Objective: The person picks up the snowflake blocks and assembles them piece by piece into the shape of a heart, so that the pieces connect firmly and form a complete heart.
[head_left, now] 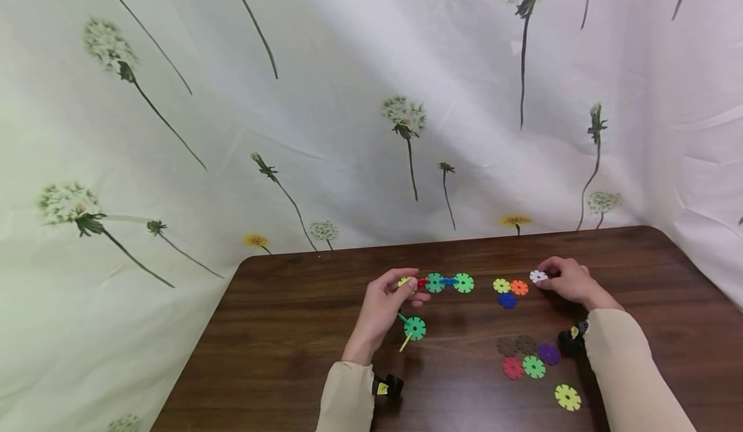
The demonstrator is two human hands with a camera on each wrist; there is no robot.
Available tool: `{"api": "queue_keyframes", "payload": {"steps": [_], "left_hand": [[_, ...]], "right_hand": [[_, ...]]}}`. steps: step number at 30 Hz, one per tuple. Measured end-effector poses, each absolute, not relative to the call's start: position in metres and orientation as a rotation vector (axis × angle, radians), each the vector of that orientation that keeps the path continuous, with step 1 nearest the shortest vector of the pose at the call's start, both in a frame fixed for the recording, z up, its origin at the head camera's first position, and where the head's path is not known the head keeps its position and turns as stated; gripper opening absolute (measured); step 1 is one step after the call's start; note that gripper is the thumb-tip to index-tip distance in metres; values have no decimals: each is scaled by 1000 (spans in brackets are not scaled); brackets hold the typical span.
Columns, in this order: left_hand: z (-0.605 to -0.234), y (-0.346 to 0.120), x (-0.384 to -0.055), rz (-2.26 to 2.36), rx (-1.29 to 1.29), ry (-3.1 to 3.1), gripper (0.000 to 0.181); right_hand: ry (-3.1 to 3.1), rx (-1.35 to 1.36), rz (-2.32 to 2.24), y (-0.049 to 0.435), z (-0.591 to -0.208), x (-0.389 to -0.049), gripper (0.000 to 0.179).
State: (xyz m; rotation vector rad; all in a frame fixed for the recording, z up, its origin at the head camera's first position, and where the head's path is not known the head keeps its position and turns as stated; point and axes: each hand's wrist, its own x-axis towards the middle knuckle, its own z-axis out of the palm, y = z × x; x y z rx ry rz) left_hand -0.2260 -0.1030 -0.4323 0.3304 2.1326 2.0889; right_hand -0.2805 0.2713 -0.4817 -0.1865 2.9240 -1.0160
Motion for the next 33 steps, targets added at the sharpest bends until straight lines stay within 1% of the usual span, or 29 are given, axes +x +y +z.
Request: {"api": "queue_keyframes", "payload": {"steps": [8,22,28,33], "left_hand": [[-432,-103,-225,2093,332,2138,34],[-432,-105,-225,2080,368,2125,36],[-432,-105,-225,2074,390,2117,33],[-432,-106,-225,2079,393,2114,32]], "right_hand": [[2888,-147,-1044,271,-477,-278,33],[2917,-184,-1059,269,-480,-267,26],[2886,-182,-1319,259,-476,-255,27],[2845,-264,-1549,242,-466,-245,28]]}}
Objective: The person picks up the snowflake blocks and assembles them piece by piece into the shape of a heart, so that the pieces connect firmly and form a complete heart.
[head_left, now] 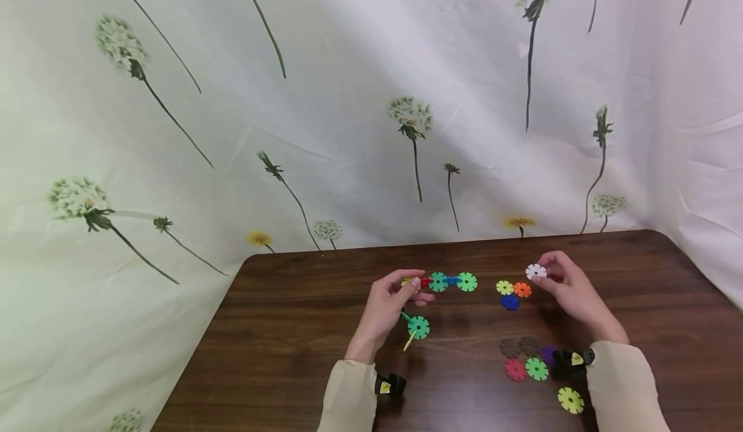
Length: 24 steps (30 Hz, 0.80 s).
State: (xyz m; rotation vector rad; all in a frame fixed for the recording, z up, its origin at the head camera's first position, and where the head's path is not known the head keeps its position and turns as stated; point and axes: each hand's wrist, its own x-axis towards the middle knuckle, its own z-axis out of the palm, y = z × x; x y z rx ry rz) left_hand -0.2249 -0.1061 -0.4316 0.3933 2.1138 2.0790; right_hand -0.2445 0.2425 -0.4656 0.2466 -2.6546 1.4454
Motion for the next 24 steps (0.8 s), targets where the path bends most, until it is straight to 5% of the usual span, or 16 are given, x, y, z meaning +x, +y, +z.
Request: {"api": "queue_keyframes", "payload": {"steps": [24], "left_hand": [[-430,-108,-223,2079,403,2142,32]], "right_hand": [[-2414,470,1623,193,-434,-217,25]]}}
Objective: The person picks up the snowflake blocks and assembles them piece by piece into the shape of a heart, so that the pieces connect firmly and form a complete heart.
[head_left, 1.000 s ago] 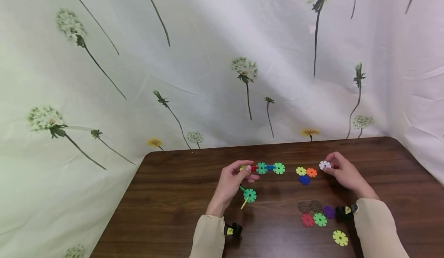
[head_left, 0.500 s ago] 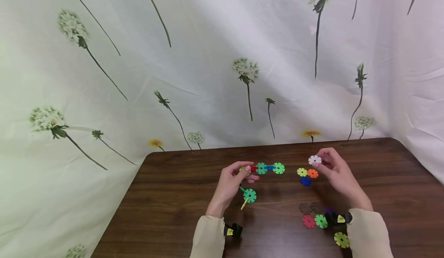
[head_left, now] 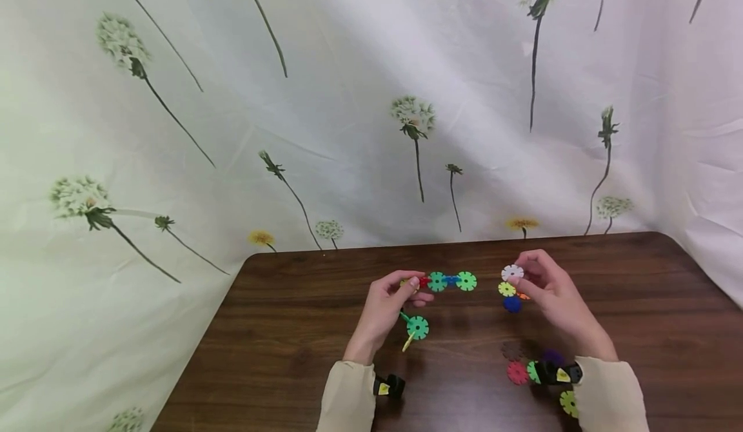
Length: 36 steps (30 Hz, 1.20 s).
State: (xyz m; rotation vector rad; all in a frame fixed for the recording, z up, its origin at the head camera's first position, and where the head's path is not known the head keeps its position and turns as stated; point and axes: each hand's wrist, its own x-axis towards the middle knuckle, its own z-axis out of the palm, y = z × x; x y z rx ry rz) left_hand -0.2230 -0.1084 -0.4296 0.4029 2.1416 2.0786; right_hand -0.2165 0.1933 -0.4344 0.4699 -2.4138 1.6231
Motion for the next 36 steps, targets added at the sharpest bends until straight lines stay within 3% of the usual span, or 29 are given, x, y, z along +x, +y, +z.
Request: {"api": "queue_keyframes", "payload": {"steps": [36], "left_hand": [[-429,-107,-223,2082,392,2119,32]], "right_hand": [[-2392,568,1646,166,-443,-224,21]]}}
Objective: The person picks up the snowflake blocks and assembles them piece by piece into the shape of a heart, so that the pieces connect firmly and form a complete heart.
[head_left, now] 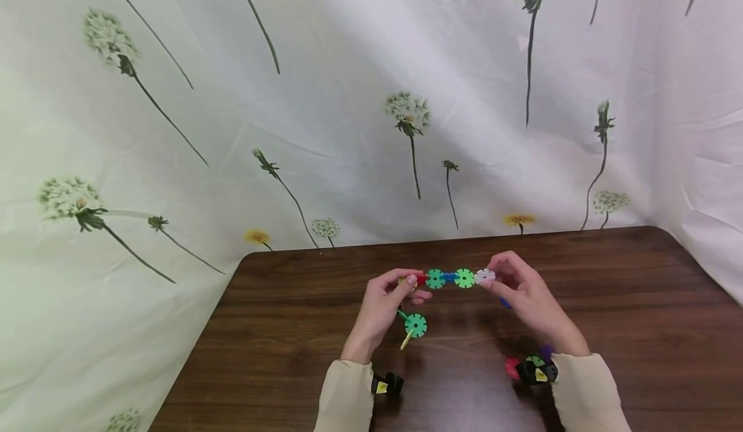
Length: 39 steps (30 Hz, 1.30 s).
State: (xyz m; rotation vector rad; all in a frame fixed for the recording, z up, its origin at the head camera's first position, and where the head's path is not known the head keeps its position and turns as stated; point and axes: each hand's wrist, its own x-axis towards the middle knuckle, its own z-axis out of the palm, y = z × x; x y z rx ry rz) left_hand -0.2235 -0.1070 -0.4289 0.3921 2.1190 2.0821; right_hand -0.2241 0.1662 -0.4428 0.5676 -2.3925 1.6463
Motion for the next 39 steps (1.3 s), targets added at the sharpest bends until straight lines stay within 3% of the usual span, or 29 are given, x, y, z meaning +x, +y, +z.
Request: {"api": "queue_keyframes", "payload": {"steps": [20,39], "left_hand": [[-428,-106,-225,2128,376,2076,26],[-430,-105,-225,2122,319,2196,22]], "right_hand": [[-2387,496,1635,160,-440,-224,19],[-2319,591,1421,149,-444,-223,18]]}}
